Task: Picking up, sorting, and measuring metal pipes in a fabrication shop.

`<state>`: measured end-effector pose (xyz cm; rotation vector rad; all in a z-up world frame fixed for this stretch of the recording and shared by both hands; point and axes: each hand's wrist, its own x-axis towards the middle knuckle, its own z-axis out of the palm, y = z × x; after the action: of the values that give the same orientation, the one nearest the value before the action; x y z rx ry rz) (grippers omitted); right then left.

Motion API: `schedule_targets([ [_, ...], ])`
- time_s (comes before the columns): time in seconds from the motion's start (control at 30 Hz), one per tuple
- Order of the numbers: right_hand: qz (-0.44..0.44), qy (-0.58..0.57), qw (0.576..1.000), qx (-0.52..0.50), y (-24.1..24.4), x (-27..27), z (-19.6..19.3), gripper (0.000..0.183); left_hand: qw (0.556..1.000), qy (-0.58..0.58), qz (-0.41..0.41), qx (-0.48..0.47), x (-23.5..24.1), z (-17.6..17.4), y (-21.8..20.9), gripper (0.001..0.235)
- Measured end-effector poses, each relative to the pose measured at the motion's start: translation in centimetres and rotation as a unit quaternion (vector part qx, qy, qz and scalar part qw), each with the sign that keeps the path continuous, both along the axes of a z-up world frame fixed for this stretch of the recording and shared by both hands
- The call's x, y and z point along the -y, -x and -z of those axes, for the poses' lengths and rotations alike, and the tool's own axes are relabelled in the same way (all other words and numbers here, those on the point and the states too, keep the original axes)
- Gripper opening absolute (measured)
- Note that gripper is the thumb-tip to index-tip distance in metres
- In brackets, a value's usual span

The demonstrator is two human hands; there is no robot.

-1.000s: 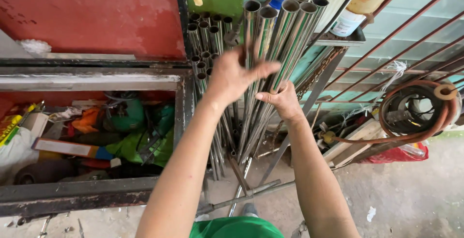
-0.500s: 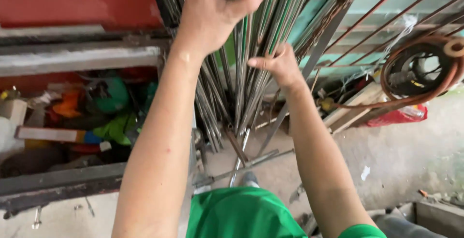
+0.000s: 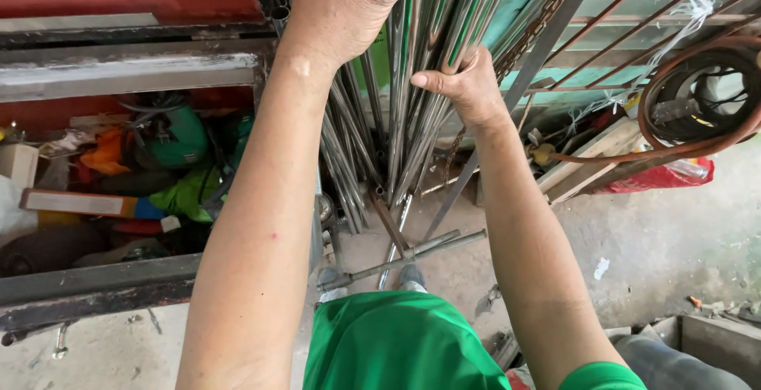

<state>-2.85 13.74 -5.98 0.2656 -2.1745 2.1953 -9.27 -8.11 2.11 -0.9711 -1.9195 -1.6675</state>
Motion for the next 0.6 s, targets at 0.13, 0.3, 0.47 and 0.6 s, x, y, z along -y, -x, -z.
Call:
schedule_targets([
  [0.13,0.002,0.0,1.0,0.002,0.3,-0.2,0.4,0.061,1.0,0.025,-0.001,-0.002,-0.3,-0.9,-0.1,0.054],
  [0.3,0.011,-0.032,0.999,-0.01,-0.2,-0.4,0.1,0.05,1.0,-0.025,0.003,0.016,-0.9,-2.8,-1.5,0.052],
  [0.47,0.012,-0.071,0.997,-0.008,1.1,-1.8,2.9,0.052,0.994,-0.085,-0.005,0.069,-1.6,-3.7,-2.7,0.059],
  [0.6,-0.009,-0.007,0.999,-0.032,0.5,-0.2,0.5,0.046,0.988,-0.042,-0.032,0.143,-2.2,-3.8,-3.0,0.065],
])
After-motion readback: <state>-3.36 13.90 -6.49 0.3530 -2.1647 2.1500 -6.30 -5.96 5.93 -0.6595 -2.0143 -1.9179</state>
